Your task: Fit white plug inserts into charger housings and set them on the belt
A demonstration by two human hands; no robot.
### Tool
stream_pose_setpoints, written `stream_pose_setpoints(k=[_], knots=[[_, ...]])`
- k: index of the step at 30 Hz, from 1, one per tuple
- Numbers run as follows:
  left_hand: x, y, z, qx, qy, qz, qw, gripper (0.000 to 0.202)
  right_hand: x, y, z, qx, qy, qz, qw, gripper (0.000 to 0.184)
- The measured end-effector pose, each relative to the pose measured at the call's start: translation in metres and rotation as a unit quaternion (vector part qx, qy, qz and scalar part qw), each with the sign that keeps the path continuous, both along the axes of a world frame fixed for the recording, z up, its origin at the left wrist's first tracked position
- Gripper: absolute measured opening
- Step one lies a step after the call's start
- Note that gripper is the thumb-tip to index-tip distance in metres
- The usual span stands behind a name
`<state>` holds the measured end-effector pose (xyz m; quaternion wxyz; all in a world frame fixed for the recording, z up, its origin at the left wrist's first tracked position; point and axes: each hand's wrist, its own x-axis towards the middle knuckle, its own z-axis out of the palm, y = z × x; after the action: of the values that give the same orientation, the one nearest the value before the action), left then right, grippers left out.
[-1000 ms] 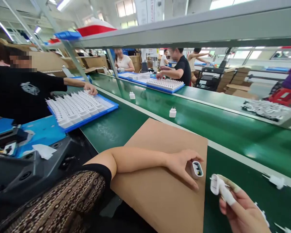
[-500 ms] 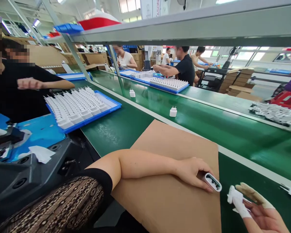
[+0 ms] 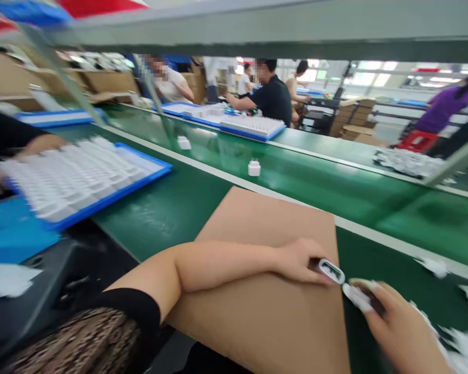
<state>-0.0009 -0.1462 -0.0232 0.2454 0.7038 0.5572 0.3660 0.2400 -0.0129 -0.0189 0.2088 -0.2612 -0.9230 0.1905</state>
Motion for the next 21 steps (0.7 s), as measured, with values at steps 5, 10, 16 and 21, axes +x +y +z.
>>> stream_pose_setpoints(k=[5,10,16,21], knots=[[0.006,-0.009,0.002,-0.001,-0.039,0.032,0.999,0.03,-0.022,-0.041,0.062,-0.056,0.056,-0.096,0.992,0.033],[0.006,-0.01,-0.003,0.002,-0.062,0.024,0.998,0.03,-0.044,-0.061,0.071,-0.108,0.076,-0.058,0.99,0.026],[0.007,-0.013,0.005,0.002,-0.049,0.021,0.999,0.026,-0.048,-0.072,0.062,-0.007,0.027,0.006,1.0,0.029],[0.005,-0.013,0.007,0.004,-0.059,0.014,0.998,0.023,-0.047,-0.071,0.057,0.111,-0.006,0.027,0.993,0.042]])
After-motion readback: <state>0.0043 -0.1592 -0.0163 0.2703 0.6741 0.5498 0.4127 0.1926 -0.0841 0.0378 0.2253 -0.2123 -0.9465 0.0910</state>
